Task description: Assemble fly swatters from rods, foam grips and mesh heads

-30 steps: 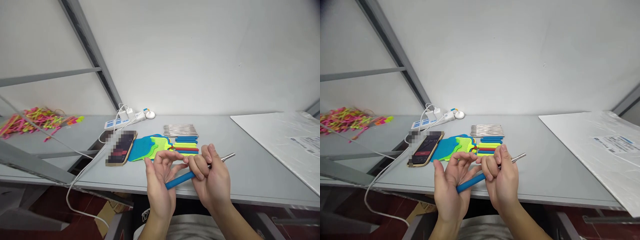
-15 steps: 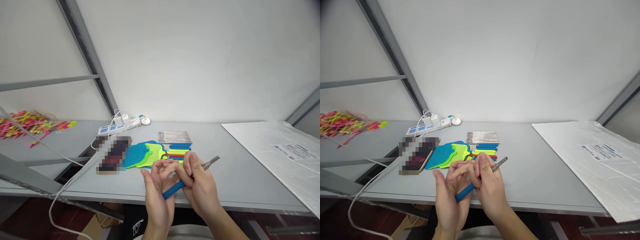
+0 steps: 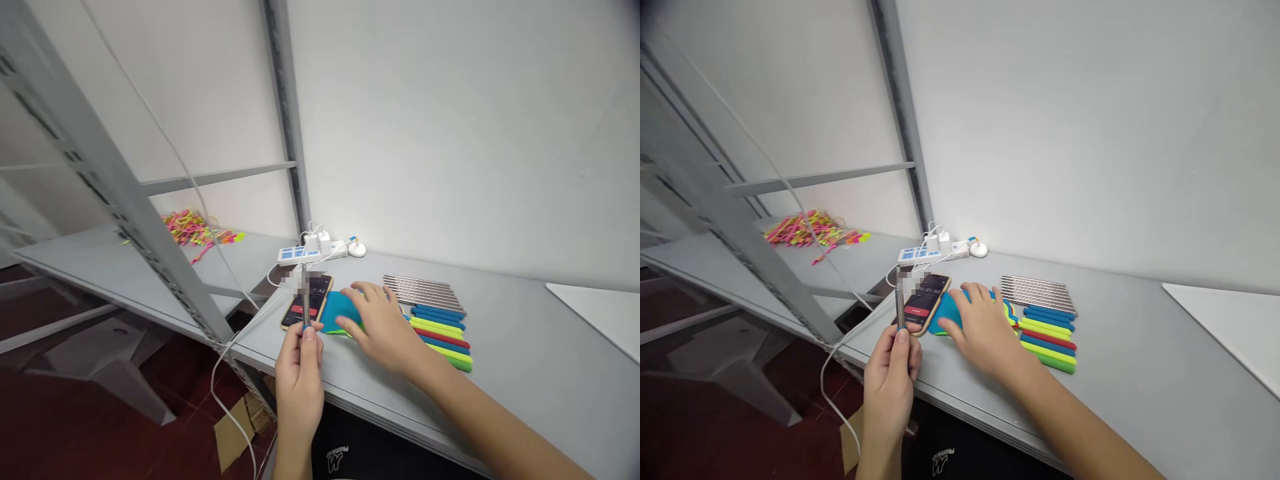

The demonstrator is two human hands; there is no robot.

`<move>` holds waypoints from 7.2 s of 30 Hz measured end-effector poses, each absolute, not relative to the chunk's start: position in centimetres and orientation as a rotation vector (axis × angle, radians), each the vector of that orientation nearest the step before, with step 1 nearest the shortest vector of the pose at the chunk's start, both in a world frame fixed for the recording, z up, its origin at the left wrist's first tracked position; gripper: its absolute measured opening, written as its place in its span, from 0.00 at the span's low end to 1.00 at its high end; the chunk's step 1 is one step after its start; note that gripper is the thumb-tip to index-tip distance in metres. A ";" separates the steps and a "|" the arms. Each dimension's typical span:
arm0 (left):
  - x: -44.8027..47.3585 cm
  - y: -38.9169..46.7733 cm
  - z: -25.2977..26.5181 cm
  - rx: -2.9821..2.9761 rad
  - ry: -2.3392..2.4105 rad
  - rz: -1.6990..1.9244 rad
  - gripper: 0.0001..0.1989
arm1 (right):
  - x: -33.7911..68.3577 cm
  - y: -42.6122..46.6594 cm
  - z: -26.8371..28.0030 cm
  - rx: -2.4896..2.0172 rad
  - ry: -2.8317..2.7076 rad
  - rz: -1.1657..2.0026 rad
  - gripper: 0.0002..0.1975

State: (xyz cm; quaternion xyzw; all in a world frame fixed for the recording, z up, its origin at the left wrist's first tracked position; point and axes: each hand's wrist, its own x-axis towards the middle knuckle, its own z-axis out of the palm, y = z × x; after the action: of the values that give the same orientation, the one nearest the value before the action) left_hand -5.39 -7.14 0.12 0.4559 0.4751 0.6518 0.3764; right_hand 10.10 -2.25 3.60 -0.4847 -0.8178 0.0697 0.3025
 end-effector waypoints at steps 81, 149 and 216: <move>5.1 -9.0 0.3 2.183 0.866 0.675 0.12 | 24.6 -14.5 -0.6 -0.919 -0.430 0.584 0.19; 4.9 -10.1 -0.9 1.758 0.766 1.594 0.12 | 20.3 -14.1 0.3 -0.729 -0.251 0.961 0.12; 6.9 -7.1 3.0 1.579 0.799 0.966 0.17 | 21.0 -13.1 3.7 -0.356 -0.039 1.155 0.27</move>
State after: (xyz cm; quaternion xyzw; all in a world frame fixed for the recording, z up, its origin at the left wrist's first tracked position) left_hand 6.90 -7.13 2.97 0.6624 0.3351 0.4051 0.5337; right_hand 21.04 -13.10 3.72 -0.1675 -0.0181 0.5428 0.8228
